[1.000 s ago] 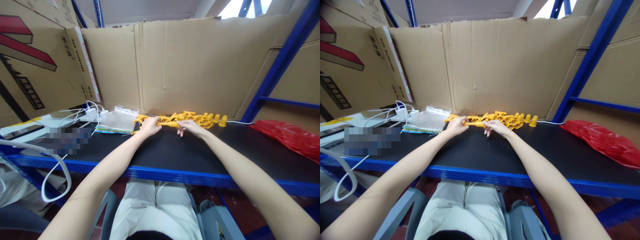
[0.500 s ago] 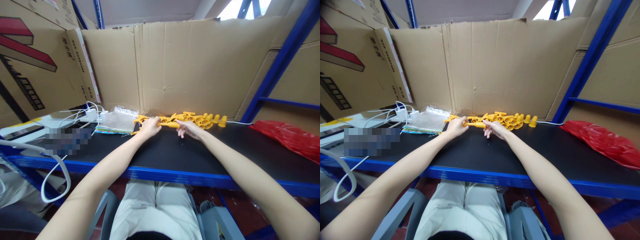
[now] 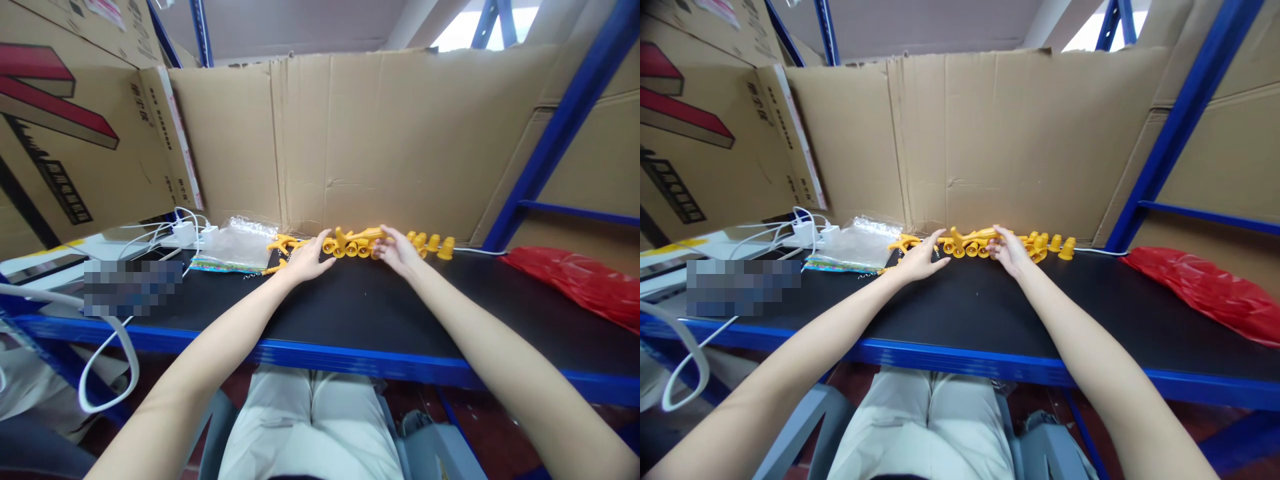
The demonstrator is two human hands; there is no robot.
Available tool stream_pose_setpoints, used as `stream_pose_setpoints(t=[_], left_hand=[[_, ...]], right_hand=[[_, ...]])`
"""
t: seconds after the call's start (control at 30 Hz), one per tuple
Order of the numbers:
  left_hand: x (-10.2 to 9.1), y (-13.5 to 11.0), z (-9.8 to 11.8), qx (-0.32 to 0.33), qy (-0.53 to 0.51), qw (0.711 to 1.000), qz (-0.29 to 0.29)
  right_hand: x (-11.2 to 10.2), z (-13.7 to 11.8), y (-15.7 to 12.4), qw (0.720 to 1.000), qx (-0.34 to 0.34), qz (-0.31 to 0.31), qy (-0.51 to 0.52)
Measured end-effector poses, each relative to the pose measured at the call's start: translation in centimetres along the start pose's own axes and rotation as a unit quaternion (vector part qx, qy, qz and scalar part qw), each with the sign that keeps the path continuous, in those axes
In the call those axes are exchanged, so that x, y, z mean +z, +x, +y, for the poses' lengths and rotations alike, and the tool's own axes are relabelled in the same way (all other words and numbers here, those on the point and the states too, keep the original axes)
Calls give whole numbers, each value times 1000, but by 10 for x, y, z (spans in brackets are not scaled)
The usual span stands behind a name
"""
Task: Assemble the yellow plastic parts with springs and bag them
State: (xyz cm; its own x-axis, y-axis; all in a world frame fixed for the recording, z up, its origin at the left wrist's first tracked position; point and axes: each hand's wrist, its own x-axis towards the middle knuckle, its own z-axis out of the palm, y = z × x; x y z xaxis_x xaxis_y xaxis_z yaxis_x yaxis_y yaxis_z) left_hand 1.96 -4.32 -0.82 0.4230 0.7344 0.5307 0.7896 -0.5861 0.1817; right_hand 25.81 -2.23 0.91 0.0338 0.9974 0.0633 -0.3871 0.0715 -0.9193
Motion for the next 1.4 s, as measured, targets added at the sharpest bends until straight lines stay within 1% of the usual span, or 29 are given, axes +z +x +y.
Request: stream_pose_setpoints(t=[0.07,0.13,0.17,0.2,0.23,0.27,0.33,0.4,0.5,0.57,0.63,0.73,0.8,0.87,0.9,0.97,1.03,1.13,1.23,1.3,1.4], left_hand=[[2,1,-2,7,1,1000,-4],[3,1,-5,11,1,1000,-13],[4,2,-7,12,1,1000,-18],[5,2,-8,14,1,1000,-24],[5,2,-9,14,1,999,-30],[6,2,-10,13,1,999,-35],[7,2,-11,11,-1,999,-39],[8,2,-11,9,-2,999,-40],[7,3,-10,9,-2,999,-42],[6,3,-10,6,-1,999,-47],[6,3,-10,4,-1,999,-49],[5,3,-10,6,-2,999,-54],[6,3,-10,9,-3,998,-59],[7,4,-10,13,-4,998,-62],[7,4,-10,16,-5,998,-63],[8,4,-10,22,-5,998,-64],[8,4,-10,28,-6,998,-63],[9,4,-10,36,-7,997,-63],[8,4,-9,37,-7,997,-71],[8,4,-9,33,-8,997,-75],[7,4,-8,32,-9,997,-75]], right_hand=[[-13,-10,11,991,-107,83,0],[-29,-16,25,963,-206,168,-48],[-38,-18,33,943,-240,213,-87],[-46,-18,41,926,-265,238,-126],[-54,-17,48,907,-288,258,-164],[-61,-15,53,891,-301,266,-212],[-70,-9,60,857,-308,261,-321],[-73,-5,60,822,-291,244,-425],[-66,-7,56,774,-226,207,-554],[-59,-16,53,755,-167,163,-613],[-53,-31,52,755,-121,103,-637],[-49,-62,47,769,-73,23,-635],[-48,-85,42,770,-16,-4,-638],[-49,-106,36,786,44,-28,-616],[-50,-115,33,792,74,-32,-605],[-54,-131,30,793,101,-23,-600],[-61,-142,30,783,99,-10,-613],[-78,-153,36,762,92,-10,-641],[-96,-155,45,741,95,-12,-665],[-105,-153,50,734,100,-5,-671],[-108,-142,54,748,138,18,-648]])
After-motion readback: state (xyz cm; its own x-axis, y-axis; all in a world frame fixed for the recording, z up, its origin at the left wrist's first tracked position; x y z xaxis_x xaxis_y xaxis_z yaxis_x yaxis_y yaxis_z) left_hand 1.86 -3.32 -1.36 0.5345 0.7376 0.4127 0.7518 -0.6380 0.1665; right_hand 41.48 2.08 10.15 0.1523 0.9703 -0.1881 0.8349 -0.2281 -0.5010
